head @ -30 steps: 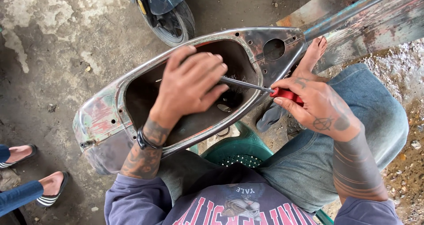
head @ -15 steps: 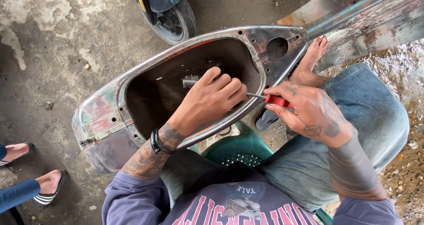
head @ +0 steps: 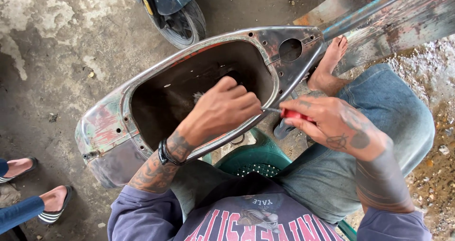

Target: Cleaning and scraping a motorcycle body part using a wire brush and manual tool.

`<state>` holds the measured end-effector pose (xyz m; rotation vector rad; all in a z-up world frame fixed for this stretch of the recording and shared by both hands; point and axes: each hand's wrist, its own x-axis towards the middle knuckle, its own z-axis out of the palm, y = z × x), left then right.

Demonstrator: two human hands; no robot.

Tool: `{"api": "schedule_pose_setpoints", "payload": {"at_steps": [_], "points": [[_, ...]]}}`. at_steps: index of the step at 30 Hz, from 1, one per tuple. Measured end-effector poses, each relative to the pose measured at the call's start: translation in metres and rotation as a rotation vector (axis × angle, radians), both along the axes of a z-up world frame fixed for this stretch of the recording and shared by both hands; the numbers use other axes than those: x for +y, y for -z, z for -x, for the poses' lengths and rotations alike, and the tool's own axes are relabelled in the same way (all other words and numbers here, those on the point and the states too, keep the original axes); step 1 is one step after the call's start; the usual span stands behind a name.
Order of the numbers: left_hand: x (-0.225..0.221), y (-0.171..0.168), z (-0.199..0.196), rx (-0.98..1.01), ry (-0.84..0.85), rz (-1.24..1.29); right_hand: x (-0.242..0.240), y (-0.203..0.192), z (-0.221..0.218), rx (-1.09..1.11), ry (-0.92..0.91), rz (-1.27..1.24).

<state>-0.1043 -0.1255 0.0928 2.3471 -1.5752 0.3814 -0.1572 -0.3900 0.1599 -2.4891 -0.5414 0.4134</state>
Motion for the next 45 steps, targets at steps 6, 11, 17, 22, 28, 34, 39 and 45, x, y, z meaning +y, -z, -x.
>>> {"api": "schedule_pose_setpoints", "payload": {"at_steps": [6,11,17,22,28,34,39,45], "points": [[-0.002,-0.006,-0.002,0.179,0.031,0.165,0.002,-0.007,0.011,-0.141,-0.041,0.107],[-0.008,0.006,0.006,0.289,0.096,0.148,-0.003,-0.006,0.013,-0.137,-0.039,0.013],[-0.009,0.005,0.007,0.371,0.12,0.162,-0.001,-0.01,0.01,-0.104,-0.022,0.077],[-0.002,-0.007,0.006,0.347,0.102,0.156,-0.001,-0.017,0.011,-0.164,-0.074,0.118],[0.0,-0.03,0.041,0.564,0.179,0.062,-0.004,-0.023,0.034,0.318,-0.169,0.284],[0.018,-0.062,0.093,0.751,0.199,-0.042,-0.006,-0.02,0.094,0.311,-0.357,0.278],[0.075,-0.038,0.104,0.801,-0.003,0.065,-0.085,-0.004,0.111,0.354,-0.411,0.353],[0.079,-0.084,0.102,0.678,-0.103,0.11,-0.075,-0.024,0.072,0.541,0.005,0.434]]}}
